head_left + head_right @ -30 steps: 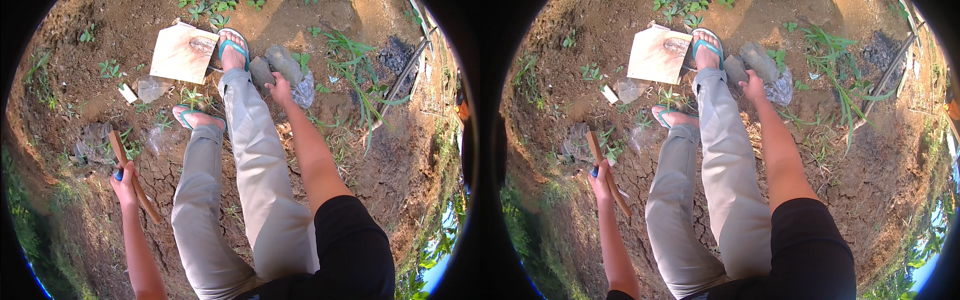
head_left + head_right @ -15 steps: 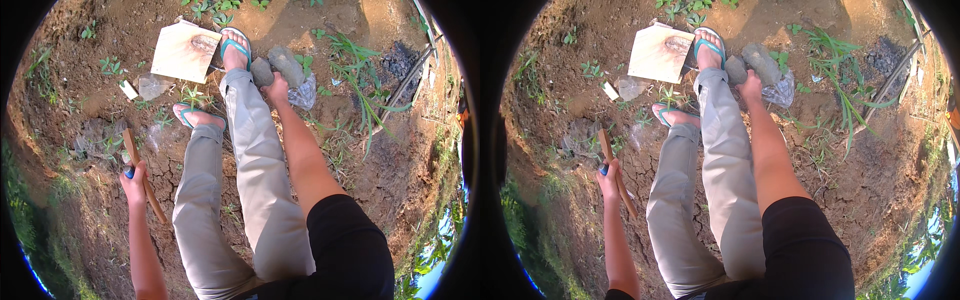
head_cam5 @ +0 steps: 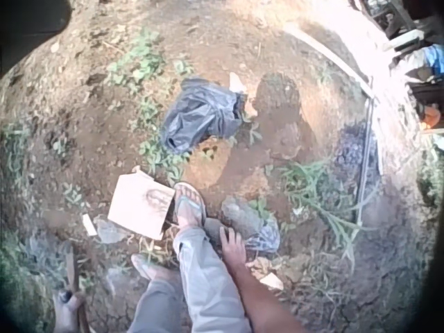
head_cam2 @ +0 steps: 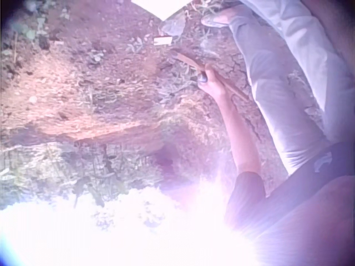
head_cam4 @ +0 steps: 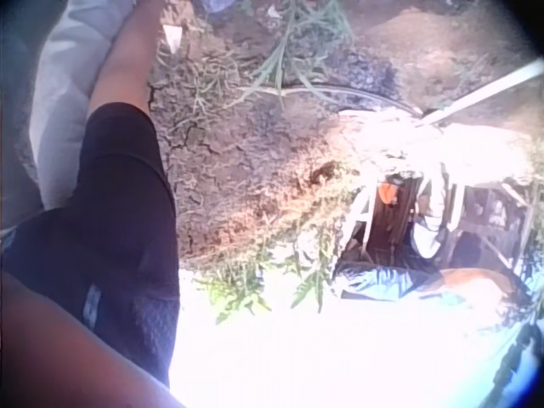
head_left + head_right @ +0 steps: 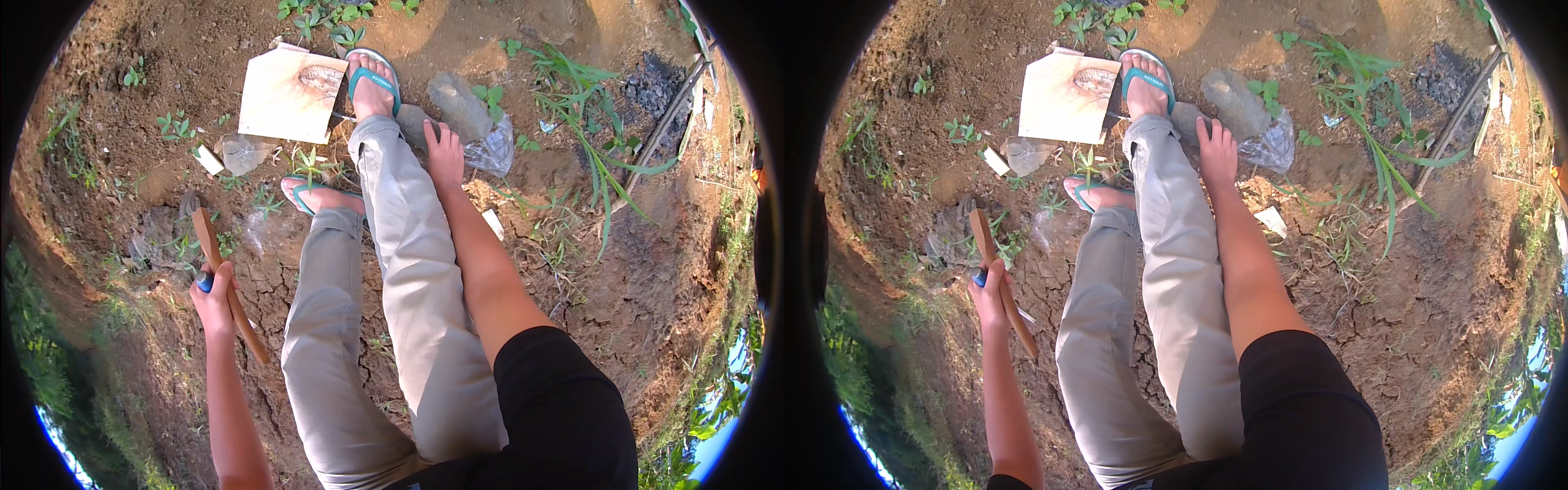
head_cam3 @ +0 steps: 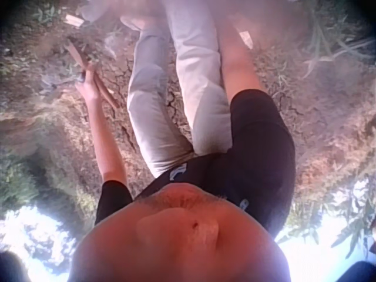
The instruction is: The person uses a hammer and a chisel to shape a piece of wood while sitting on the ground, then walks to pick up stones and returns to the work area.
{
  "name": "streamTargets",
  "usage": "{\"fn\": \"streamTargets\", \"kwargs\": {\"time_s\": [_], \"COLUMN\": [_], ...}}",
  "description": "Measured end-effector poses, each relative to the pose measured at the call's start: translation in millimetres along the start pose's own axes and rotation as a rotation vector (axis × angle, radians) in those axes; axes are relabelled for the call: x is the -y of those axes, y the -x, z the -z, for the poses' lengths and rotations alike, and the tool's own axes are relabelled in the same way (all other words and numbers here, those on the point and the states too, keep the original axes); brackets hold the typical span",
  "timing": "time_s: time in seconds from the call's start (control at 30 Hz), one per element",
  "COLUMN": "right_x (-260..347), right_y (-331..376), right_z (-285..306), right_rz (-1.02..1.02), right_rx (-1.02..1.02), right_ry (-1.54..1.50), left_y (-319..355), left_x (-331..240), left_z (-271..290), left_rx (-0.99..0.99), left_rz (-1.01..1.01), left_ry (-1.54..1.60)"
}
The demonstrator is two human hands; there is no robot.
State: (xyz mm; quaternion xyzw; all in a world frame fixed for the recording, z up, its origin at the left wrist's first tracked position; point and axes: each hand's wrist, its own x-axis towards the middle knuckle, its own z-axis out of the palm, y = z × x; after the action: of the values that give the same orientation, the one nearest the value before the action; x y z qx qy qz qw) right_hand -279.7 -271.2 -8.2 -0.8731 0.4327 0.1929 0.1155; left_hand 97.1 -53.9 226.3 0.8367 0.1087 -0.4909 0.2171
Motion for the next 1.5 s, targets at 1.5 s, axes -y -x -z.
{"fn": "streamTargets", "kwargs": {"time_s": [1.5], "right_x": [-69.0], "right_y": [57.2], "right_z": [36.6], "right_rz": [-0.194], "right_rx": [0.418], "right_ry": [0.053], "left_y": [-5.0], "left_x": [-19.5], "left_z": [-11.3], "left_rx": [0.015], "left_rz": [0.021], "left_ry": [-0.098]}}
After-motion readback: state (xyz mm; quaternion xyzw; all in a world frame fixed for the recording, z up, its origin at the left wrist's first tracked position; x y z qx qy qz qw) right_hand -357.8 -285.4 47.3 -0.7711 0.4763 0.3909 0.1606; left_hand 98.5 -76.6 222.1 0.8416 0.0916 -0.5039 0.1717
